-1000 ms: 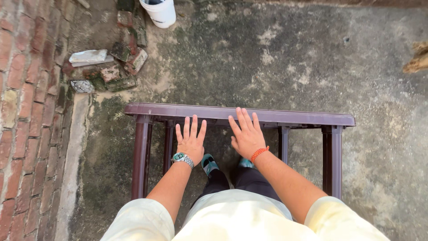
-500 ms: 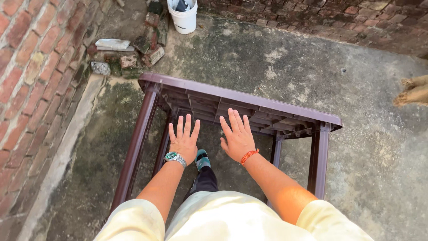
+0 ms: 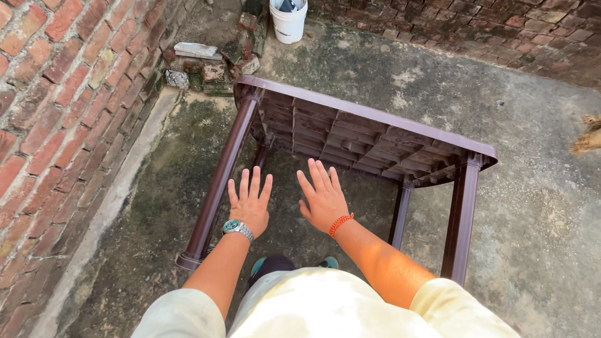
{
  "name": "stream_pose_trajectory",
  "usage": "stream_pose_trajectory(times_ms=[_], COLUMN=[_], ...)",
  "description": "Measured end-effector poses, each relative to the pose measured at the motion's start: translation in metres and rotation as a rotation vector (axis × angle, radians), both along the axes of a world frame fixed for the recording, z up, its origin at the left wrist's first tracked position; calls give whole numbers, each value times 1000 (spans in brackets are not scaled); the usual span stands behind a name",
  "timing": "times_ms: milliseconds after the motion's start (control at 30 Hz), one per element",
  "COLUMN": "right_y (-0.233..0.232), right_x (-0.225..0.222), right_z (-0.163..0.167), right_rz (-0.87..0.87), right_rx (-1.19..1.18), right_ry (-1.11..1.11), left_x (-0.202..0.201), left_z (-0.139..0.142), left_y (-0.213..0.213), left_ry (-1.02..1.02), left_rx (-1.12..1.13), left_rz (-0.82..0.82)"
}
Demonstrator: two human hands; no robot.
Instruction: The person flips a plastic table upside down on the ground, then works the legs and side frame pieces off the tabletop by hand, detaching them one at a time. They carry a detached leg frame across the yard and set it on stone steps.
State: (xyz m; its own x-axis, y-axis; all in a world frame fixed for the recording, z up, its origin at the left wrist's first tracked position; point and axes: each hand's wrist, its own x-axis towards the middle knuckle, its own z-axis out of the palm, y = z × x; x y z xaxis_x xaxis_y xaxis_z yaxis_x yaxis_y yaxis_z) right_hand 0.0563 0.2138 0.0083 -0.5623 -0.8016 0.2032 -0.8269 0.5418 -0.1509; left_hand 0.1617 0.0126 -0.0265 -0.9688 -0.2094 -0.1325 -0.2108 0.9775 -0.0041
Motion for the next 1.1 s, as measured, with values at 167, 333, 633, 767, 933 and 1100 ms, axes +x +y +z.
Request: stream_pose_trajectory(times_ms=[167, 333, 633, 767, 933, 1100], right_y=[-32, -63, -76, -66, -47, -30], right_x=[43, 93, 163, 187, 213, 247], right_z=[1, 0, -3, 0, -1, 0], right_rz=[-15, -54, -122, -148, -154, -126], right_rx=[39, 54, 40, 33, 26, 35], right_ry=[-22, -46, -31, -17, -17, -40], left_x=[48, 86, 144, 165, 194, 230], left_z=[-10, -14, -14, -6, -2, 6], left_y=[-36, -69, -86, -78, -60, -37], left_ry=[-20, -57, -61, -118, -49, -83], left_rx=[11, 62, 39, 42, -17, -2], left_rz=[-20, -73, -139, -149, -169, -148])
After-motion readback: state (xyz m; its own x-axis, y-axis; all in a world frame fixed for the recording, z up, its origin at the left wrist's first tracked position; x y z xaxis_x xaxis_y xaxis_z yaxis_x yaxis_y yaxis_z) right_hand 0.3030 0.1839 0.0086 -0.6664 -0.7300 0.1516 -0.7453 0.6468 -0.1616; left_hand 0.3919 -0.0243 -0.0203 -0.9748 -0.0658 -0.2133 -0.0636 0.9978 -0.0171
